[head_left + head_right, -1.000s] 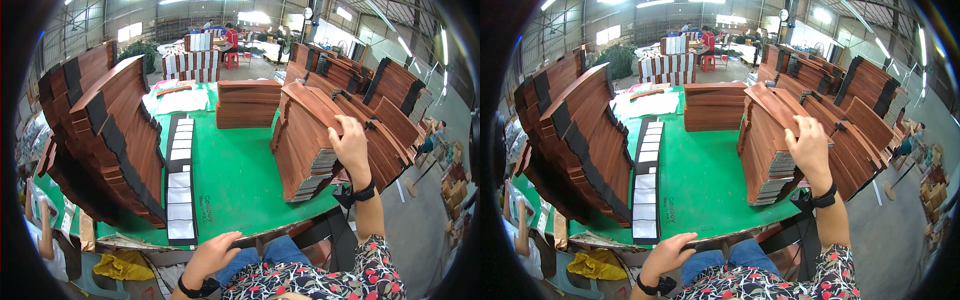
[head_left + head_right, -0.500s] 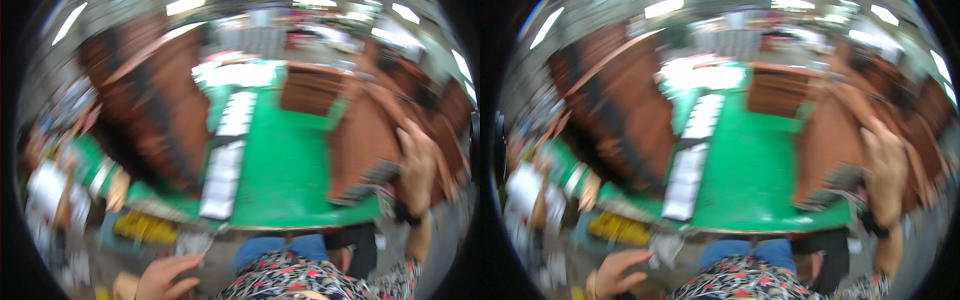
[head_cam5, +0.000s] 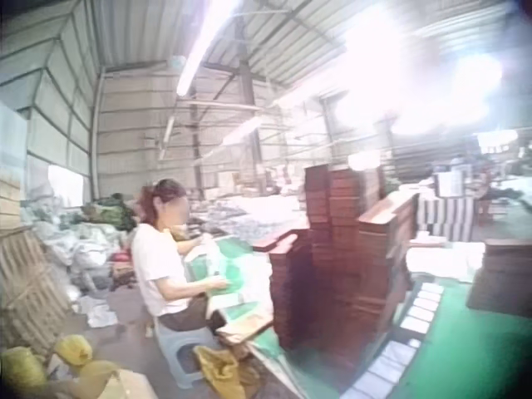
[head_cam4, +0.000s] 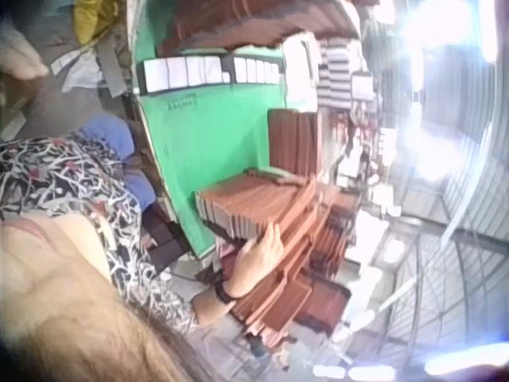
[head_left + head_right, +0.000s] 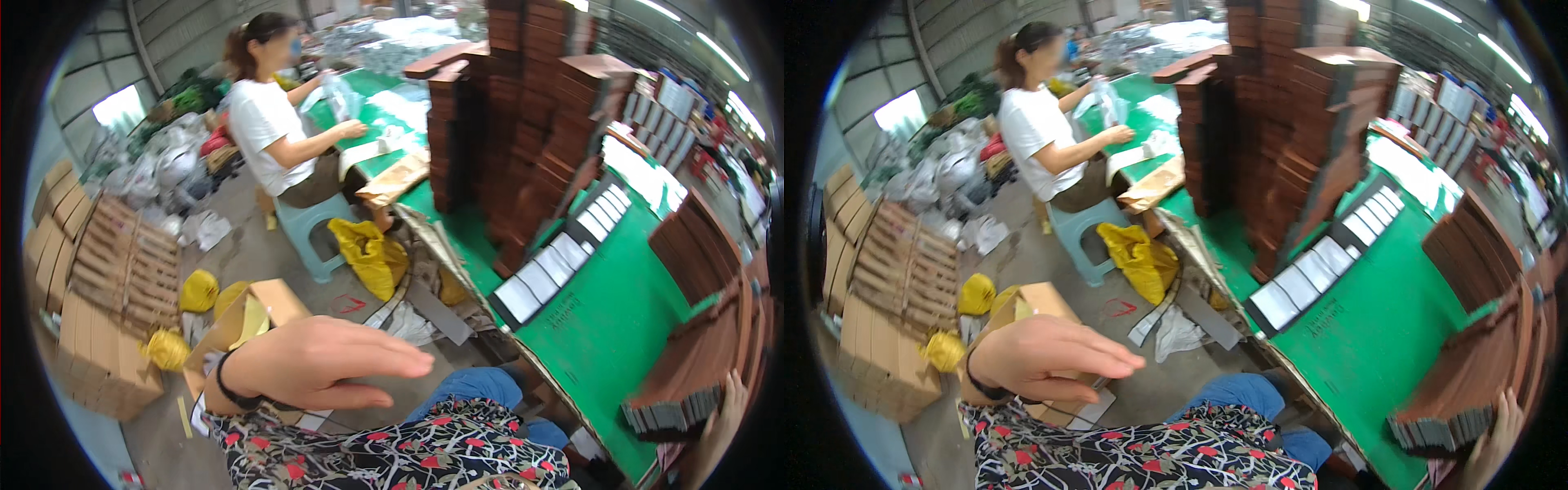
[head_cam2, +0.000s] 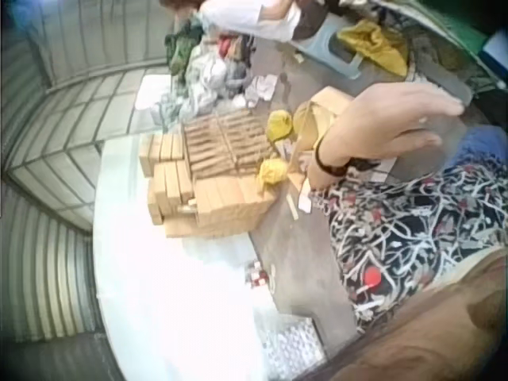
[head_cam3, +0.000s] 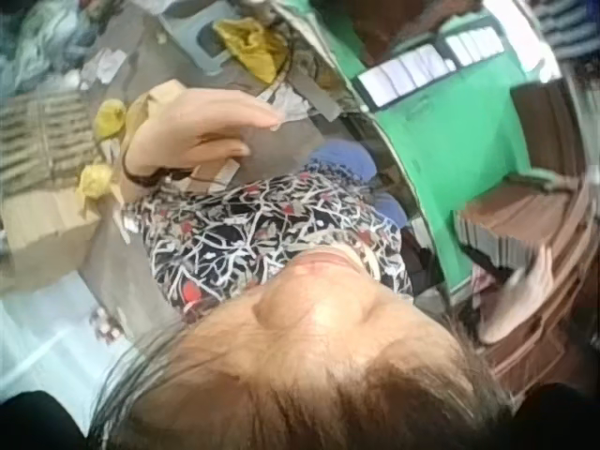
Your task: The recorder is stacking and organizing small wooden boards with metal edges on a work table in a factory setting.
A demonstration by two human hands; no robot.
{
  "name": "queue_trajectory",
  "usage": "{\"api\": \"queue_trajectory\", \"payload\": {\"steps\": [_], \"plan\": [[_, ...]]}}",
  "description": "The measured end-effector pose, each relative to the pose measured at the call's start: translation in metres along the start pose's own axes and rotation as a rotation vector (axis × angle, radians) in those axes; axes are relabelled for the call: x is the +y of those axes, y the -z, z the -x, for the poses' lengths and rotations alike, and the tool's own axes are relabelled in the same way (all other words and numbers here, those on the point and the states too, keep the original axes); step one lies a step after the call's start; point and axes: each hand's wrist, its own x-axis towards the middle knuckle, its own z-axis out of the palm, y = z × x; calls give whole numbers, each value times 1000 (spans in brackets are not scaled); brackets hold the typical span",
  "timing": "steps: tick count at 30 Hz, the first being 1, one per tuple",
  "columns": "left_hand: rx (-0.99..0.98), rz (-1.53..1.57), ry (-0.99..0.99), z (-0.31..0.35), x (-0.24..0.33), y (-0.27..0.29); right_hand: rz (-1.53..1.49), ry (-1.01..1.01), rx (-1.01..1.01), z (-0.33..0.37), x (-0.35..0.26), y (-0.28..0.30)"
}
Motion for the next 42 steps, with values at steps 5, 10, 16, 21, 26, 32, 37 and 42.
{"api": "queue_trajectory", "payload": {"steps": [5,10,16,21,26,32,37,42], "plan": [[27,-258,41,-16,42,13,6,-80,137,-4,-22,10],[158,-91,266,-10,36,15,37,-24,261,-11,-47,6],[79,-64,152,-23,33,11,-531,142,34,76,-114,-27],[-39,-7,-154,-44,14,16,-967,-339,-1068,224,-133,-198],[126,183,-141,-75,-6,2,-1121,-240,-642,395,-207,-257],[-138,308,-185,-151,-16,-26,-1291,-401,-734,434,-231,-227],[-312,346,-211,-161,-33,-37,-1455,-497,-811,436,-237,-191],[-308,307,-183,-167,-35,-29,-1631,-577,-912,426,-236,-146]]}}
